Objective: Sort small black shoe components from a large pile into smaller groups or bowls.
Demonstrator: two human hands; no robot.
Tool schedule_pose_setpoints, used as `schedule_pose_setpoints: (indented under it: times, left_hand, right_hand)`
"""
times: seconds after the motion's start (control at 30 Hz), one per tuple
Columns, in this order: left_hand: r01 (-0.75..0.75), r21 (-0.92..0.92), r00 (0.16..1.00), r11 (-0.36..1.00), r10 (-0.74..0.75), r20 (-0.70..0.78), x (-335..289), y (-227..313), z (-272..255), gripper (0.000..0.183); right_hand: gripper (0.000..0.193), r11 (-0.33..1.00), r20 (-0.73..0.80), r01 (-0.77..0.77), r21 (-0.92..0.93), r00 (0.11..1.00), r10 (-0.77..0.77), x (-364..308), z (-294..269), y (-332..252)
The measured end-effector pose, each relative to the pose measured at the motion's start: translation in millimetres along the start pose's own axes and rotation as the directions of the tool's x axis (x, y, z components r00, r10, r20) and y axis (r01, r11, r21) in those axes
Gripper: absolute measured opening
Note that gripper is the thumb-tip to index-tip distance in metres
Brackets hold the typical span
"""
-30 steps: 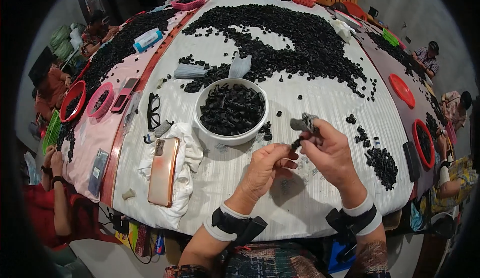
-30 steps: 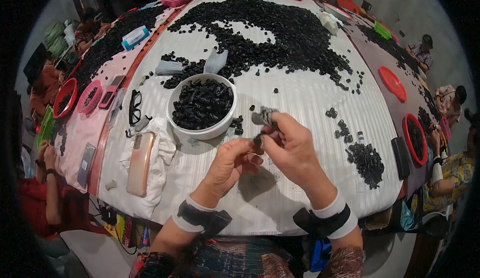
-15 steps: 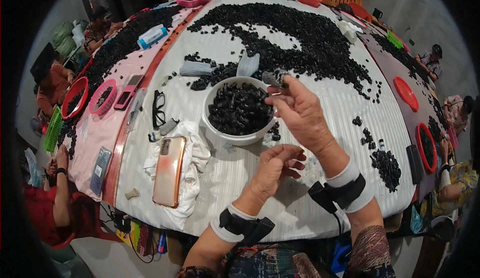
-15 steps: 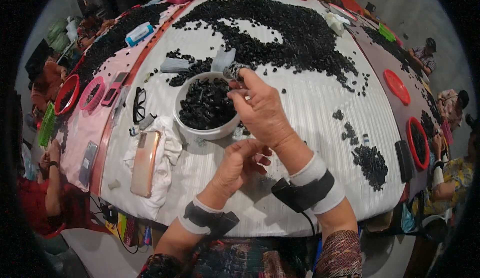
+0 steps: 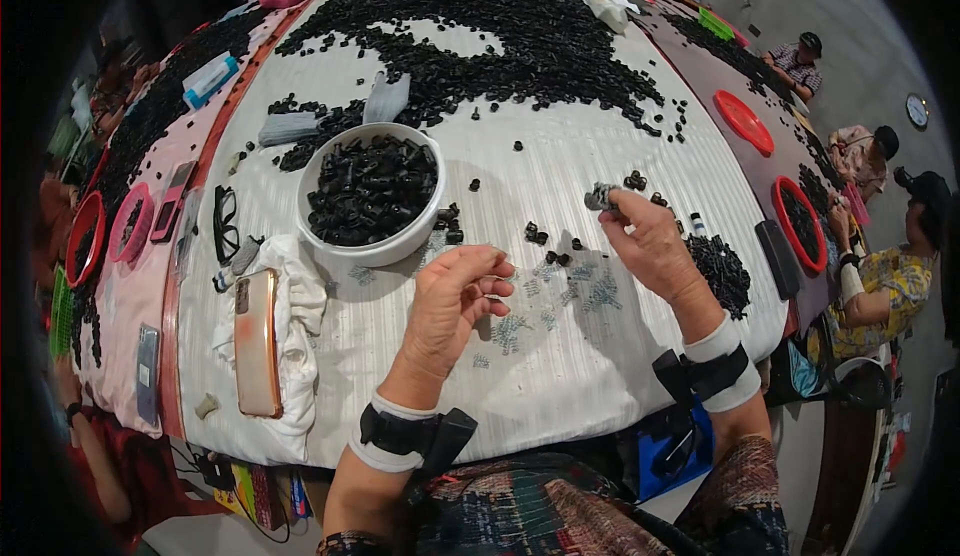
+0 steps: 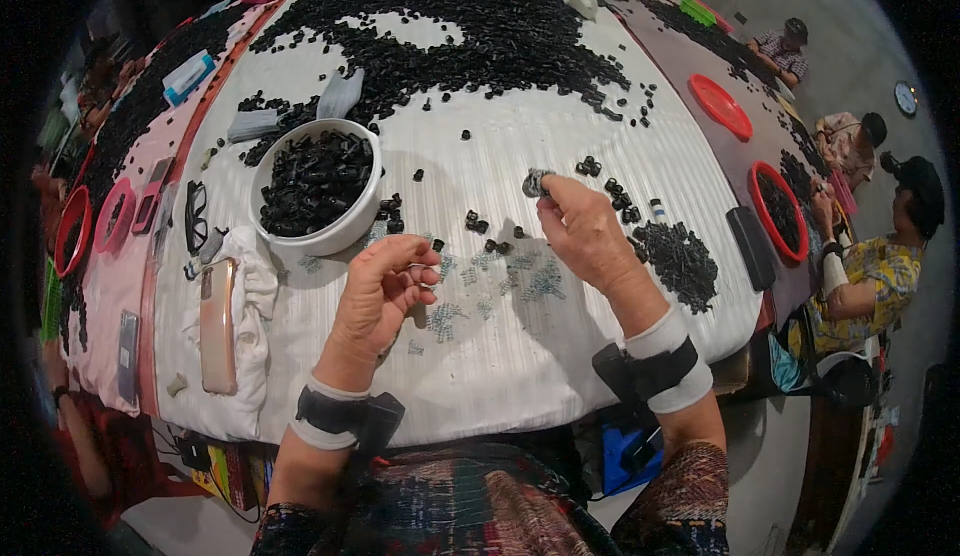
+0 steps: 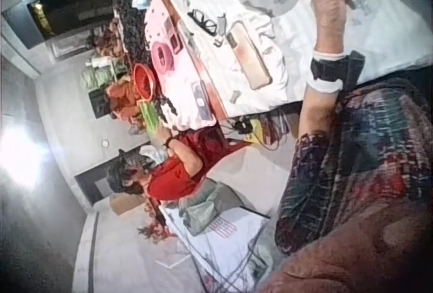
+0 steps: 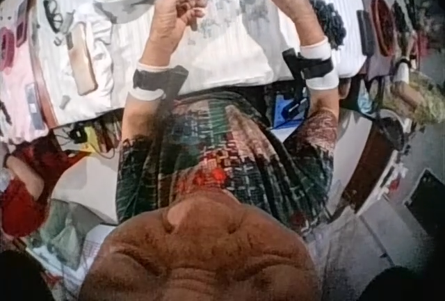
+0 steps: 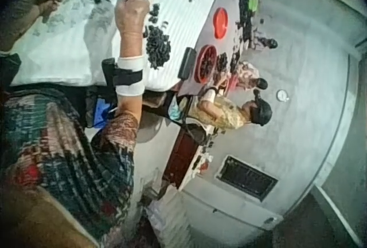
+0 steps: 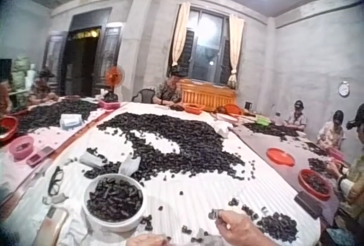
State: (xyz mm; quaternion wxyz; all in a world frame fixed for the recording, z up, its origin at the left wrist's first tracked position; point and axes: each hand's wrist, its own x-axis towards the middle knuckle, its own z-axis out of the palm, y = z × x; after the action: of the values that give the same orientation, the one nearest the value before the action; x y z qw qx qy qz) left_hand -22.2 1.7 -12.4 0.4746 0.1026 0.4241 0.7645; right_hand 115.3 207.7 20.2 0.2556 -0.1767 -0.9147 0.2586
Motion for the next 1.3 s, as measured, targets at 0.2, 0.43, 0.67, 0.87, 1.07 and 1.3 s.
schedule_pose_setpoints:
  times: [0.2, 0.43, 0.67, 0.87, 1.07, 1.3]
  left_hand:
    - [0.007, 0.004, 1.0, 1.0, -0.007, -0.012, -0.1, 0.6, 1.0, 0.021]
    - [-0.002, -0.011, 1.0, 1.0, 0.001, -0.023, 0.6, 0.5, 0.0, 0.018]
    - [0.004, -0.016, 1.0, 1.0, -0.004, -0.029, 0.2, 0.0, 3.5, 0.018]
    - [-0.004, 0.01, 0.999, 1.0, 0.004, -0.038, -0.9, 2.3, 3.4, 0.018]
    - [-0.012, 0.011, 0.999, 1.0, 0.013, -0.038, 0.2, 1.1, 0.3, 0.018]
    - [0.001, 0.0, 1.0, 1.0, -0.001, -0.009, 0.6, -0.9, 1.3, 0.02]
  right_hand:
    - [0.014, 0.999, 0.044, 0.033, 0.035, 0.998, -0.035, -12.0, 8.3, 5.8]
    - [0.022, 0.979, 0.101, 0.165, -0.121, 0.983, -0.153, 9.1, 39.8, -10.3]
    - [0.018, 0.96, 0.147, 0.145, -0.238, 0.983, -0.112, 8.0, 67.4, -18.6]
    - [0.028, 0.981, 0.137, 0.157, -0.116, 0.98, -0.141, 6.4, 71.7, -22.2]
    - [0.034, 0.934, 0.003, 0.201, -0.295, 0.978, -0.21, 9.2, 42.3, 1.5]
    - [0.03, 0.839, -0.18, -0.17, -0.517, 0.98, 0.088, 21.9, -8.9, 90.5]
